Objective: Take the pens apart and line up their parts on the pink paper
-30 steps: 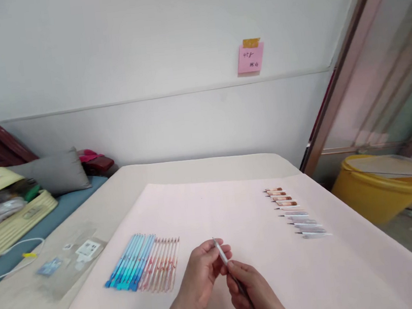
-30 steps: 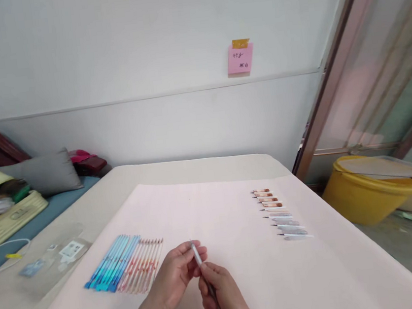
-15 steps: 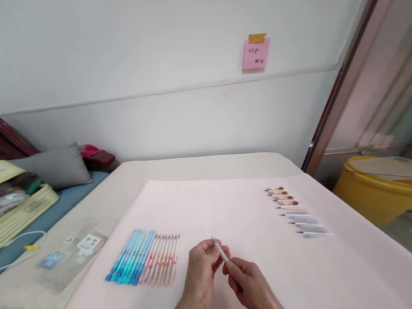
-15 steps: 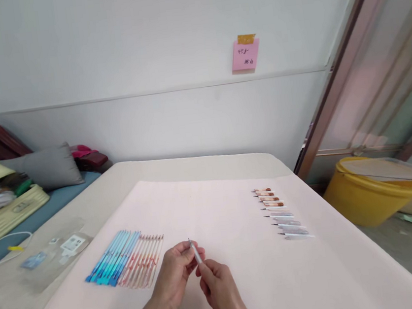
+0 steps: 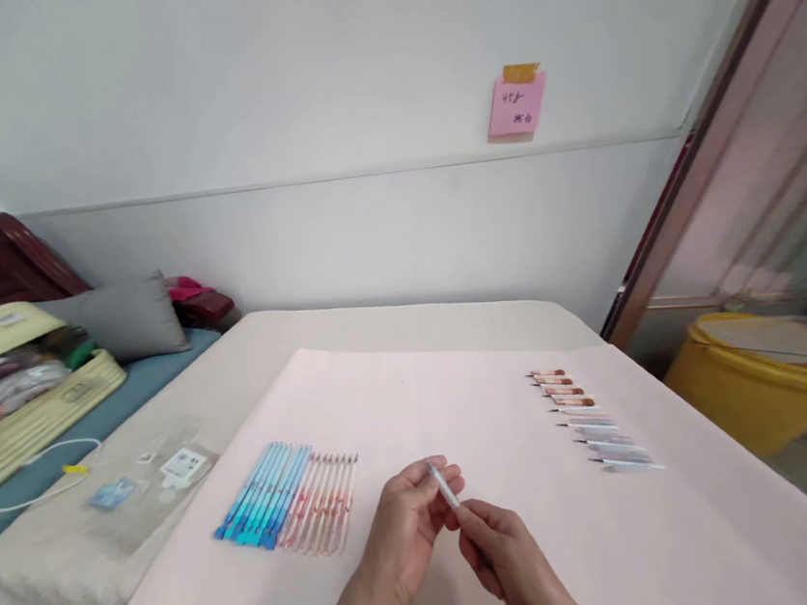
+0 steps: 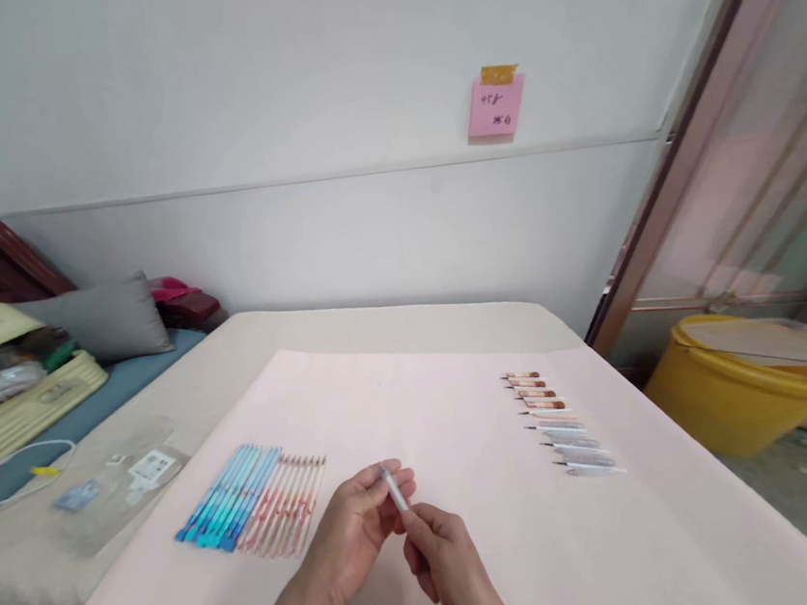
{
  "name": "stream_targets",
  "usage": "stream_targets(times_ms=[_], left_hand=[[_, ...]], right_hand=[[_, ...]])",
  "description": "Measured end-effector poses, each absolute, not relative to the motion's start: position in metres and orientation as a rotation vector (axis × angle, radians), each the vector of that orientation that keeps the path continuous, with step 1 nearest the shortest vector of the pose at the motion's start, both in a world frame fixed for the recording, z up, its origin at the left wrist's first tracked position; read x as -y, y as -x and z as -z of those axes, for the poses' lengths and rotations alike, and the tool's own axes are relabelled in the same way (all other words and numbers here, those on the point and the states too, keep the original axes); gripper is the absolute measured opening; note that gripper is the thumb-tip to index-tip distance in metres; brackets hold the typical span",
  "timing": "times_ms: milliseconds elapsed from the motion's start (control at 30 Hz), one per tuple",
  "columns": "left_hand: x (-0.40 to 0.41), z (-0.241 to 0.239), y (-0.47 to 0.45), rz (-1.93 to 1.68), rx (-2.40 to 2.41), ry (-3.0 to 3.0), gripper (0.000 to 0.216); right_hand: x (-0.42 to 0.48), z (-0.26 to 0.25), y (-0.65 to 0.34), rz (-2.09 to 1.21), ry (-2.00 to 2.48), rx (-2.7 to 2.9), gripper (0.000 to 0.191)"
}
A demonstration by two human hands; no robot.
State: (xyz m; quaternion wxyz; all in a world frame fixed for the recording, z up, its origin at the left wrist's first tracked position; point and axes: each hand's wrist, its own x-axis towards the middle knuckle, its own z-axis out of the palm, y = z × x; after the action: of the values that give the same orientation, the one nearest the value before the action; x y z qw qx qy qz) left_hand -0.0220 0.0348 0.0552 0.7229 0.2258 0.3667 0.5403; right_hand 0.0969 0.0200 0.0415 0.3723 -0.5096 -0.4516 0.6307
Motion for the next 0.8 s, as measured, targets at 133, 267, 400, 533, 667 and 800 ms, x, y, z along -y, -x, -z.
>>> stream_targets(times_ms=[133, 267, 400, 533, 667, 800], left_hand=[[-0.035, -0.052, 0.022, -1.269, -0.944, -0.599, 0.017], [-0.035, -0.052, 0.021, -1.288, -0.99, -0.579, 0.017], [-0.036, -0.054, 0.022, -1.225, -0.827, -0.503, 0.027], [-0.036, -0.048, 0.023, -1.233, -0.941, -0.567, 0.016], [-0.036, -0.047, 0.024, -1.217, -0.983, -0.536, 0.017], [-0.036, -0.051, 0.025, -1.169, -0.838, -0.486, 0.027]], right_hand=[[-0.018, -0.038, -0.099, -1.347, 1.386, 1.432, 0.03], [-0.015, -0.036, -0.1, -1.089, 1.433, 1.619, 0.034], [-0.017, -0.036, -0.104, -1.1, 1.472, 1.636, 0.035], [-0.018, -0.034, -0.106, -1.006, 1.484, 1.732, 0.03], [-0.018, -0.035, -0.106, -1.001, 1.491, 1.753, 0.031], [-0.019, -0.037, -0.108, -1.004, 1.496, 1.731, 0.032]])
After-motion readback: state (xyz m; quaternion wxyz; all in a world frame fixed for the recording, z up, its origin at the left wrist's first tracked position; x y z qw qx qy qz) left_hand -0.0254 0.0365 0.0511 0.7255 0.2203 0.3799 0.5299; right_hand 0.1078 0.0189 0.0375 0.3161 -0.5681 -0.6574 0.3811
